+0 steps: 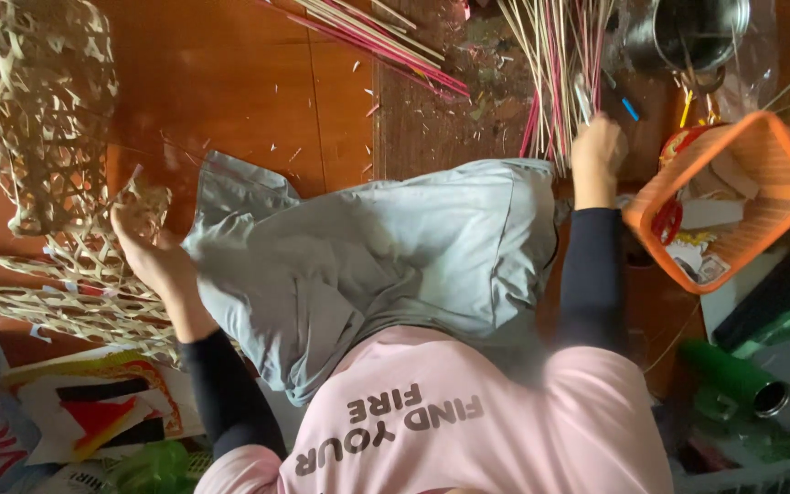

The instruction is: Cutting and peeling bamboo sticks for manual craft making.

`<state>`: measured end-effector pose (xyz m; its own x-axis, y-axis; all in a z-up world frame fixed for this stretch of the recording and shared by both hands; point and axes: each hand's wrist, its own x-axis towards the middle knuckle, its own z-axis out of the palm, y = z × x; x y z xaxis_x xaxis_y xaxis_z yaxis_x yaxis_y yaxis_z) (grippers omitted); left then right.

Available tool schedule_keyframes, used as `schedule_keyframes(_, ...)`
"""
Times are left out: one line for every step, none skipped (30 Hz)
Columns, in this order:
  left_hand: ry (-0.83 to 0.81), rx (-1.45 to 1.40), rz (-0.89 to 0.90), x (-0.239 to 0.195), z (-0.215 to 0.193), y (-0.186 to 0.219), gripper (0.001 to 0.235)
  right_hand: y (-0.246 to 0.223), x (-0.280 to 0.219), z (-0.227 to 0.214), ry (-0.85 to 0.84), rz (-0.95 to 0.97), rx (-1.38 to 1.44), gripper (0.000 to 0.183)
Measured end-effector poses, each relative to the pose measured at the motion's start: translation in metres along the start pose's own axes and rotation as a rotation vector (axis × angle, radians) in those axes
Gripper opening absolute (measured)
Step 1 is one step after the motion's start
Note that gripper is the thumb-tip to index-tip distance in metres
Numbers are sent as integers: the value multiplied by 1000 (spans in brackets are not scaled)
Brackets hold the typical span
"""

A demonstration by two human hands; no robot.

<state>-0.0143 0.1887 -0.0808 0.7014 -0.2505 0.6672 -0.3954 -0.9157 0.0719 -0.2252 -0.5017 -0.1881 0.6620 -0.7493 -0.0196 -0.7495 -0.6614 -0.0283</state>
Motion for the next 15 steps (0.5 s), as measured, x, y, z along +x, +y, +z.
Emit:
schedule_keyframes(2,1,-4,-13,3,3,39,-25,7,-2,2,-4,-2,16)
schedule_keyframes(-305,-26,-355,-25,7,6,29,-51,16,-3,-6,-38,122,16)
schedule_keyframes(-631,-86,-686,-36,11,9,27,-78,24,-4,-15,-73,245,17)
schedule_keyframes(-624,-88,-690,-41,15,10,27,-111,34,1,-11,-78,246,17)
schedule_keyframes(-570,-52,-569,-46,19,11,24,-143,43,5,-73,-139,321,21)
schedule_keyframes(-517,-14,-450,-53,22,12,29,-176,51,10,-139,-202,395,28)
schedule_keyframes(-512,-12,-457,-51,20,14,29,-198,68,47,-137,-211,395,28)
schedule_keyframes(-529,-27,-469,-48,20,15,30,-222,86,84,-90,-306,500,20)
schedule_keyframes(-546,-42,-481,-44,20,16,31,-247,105,120,-43,-402,605,12)
schedule_keyframes(-540,-41,-484,-43,22,16,31,-266,106,113,-39,-408,606,12)
schedule_keyframes(-556,-89,-534,-42,24,16,30,-285,107,107,-1,-425,542,14)
schedule_keyframes(-575,-135,-581,-43,23,15,30,-303,105,103,35,-437,479,16)
schedule_keyframes(-571,-132,-581,-40,21,19,30,-313,101,100,36,-440,482,16)
schedule_keyframes(-542,-152,-589,-37,21,21,29,-324,98,98,42,-396,427,13)
schedule_keyframes(-513,-173,-596,-33,20,24,28,-334,95,95,48,-352,373,10)
